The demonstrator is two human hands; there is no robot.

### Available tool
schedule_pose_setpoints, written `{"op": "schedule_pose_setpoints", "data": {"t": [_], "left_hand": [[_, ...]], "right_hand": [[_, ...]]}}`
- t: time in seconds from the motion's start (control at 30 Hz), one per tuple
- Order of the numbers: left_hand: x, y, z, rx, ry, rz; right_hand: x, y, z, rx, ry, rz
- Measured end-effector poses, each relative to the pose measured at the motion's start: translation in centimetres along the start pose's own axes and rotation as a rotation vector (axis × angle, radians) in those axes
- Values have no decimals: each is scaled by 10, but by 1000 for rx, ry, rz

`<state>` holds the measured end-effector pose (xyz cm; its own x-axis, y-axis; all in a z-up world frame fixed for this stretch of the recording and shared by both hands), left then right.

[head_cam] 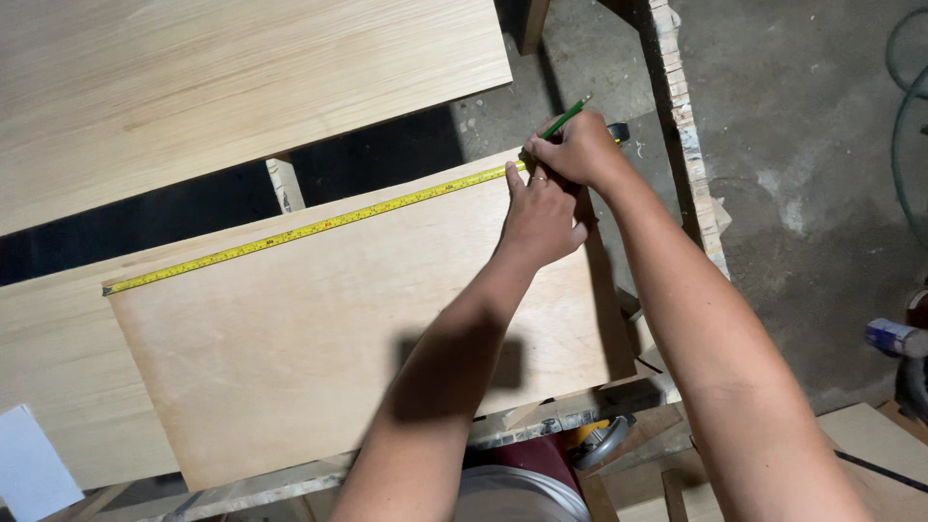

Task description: The person uses a pencil and a tape measure to mark lines on wood boards. They place a guide board over the wood, mark positions, and then measure the board width with the tape measure.

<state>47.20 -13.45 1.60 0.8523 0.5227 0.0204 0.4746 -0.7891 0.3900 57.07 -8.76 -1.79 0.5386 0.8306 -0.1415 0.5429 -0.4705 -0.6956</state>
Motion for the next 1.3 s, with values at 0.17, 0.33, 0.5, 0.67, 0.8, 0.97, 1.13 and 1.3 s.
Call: {"op": "schedule_pose_setpoints", "data": {"t": [0.17,0.33,0.5,0.67,0.8,0.97,1.13,1.3], "left_hand": [[0,-2,7,1,-33,-2],[0,0,3,6,-16,3],[0,-1,3,15,-6,17],[0,-2,12,30,-2,17],[-1,-5,26,19,-76,-1],[-2,-8,40,57,-133,-3],[-3,-7,24,-3,-74,-11],[-3,-6,24,12,-14,7]], "right_hand": [[-2,0,-1,-7,2,9],[-1,0,-2,-1,3,12],[1,2,1,-2,-4,23],[1,2,4,11,-12,32],[1,-2,7,21,6,-23],[-5,-12,6,-10,81,-158],[-8,-5,-11,60,207,-150],[-8,1,-8,44,159,-72]]}}
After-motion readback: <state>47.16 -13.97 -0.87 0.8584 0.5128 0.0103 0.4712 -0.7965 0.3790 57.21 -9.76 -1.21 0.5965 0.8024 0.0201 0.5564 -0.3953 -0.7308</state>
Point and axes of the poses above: each hand's wrist, its own x-axis towards the middle knuckle, its own z-axis out of the palm, y = z × x, the point moved 10 cm from there along x, towards the middle knuckle, and after that the axes turned 12 degrees about y, right-handed, at the moved point
